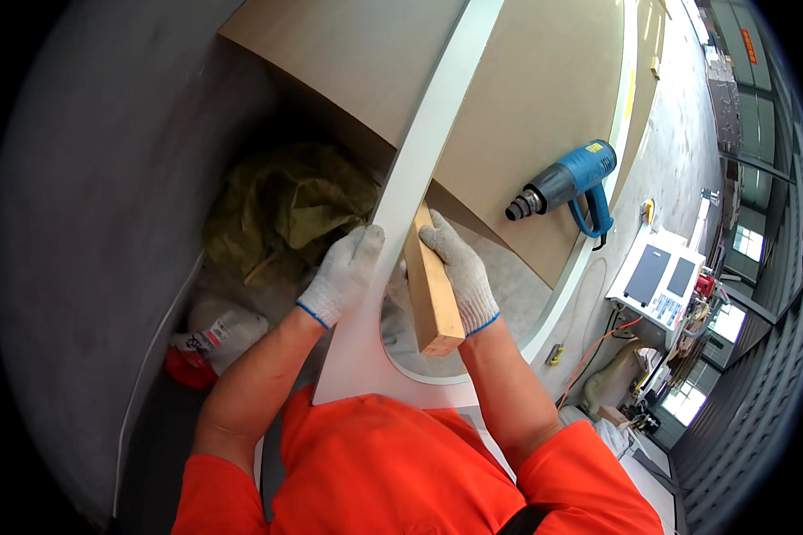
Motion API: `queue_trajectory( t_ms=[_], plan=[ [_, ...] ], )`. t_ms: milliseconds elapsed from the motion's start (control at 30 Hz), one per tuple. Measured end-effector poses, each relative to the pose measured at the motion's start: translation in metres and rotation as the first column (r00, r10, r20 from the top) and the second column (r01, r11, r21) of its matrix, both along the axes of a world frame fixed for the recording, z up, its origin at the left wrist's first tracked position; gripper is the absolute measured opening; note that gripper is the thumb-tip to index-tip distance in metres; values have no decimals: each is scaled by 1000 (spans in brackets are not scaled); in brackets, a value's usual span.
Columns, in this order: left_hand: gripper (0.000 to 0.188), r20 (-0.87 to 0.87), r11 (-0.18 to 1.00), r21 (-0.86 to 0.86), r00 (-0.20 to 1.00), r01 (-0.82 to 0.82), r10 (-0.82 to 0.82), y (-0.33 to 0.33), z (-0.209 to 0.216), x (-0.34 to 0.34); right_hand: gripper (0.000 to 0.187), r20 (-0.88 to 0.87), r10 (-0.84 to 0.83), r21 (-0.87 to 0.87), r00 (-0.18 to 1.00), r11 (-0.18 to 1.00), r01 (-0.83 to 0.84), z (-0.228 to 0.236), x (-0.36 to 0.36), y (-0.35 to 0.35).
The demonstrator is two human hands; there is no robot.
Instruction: The person applies white edge banding to a curved wooden panel. They use a heat gun to warm the adhesive and a wooden block to press the strip firmly onto the edge, working along the curve and straight sections.
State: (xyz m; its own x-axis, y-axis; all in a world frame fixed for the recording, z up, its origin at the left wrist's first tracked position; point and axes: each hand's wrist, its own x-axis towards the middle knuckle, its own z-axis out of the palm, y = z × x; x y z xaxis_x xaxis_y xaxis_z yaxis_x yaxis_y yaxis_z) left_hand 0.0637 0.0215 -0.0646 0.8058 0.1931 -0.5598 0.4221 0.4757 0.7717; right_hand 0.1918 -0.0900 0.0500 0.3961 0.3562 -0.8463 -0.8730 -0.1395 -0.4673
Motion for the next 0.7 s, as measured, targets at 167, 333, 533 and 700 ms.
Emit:
queue_trajectory(
  t_ms=[167, 333, 533, 700],
  plan=[
    [55, 15, 964, 267, 1000, 6, -11, 1, 7, 7, 44, 34, 60, -93, 998, 994, -57, -6, -13, 1],
    [55, 5, 945, 325, 1000, -20, 20, -3, 9, 8, 60, -17, 298, -235, 954, 927, -293, -5, -52, -20],
    [55, -46, 946, 325, 999, 8, 8, -1, 11, 9, 55, -83, 413, -175, 907, 890, -421, -9, -69, -41],
    [56, -19, 923, 384, 1000, -4, 13, 0, 10, 7, 48, -160, 79, -123, 984, 987, -99, -11, -24, -24]
  ],
)
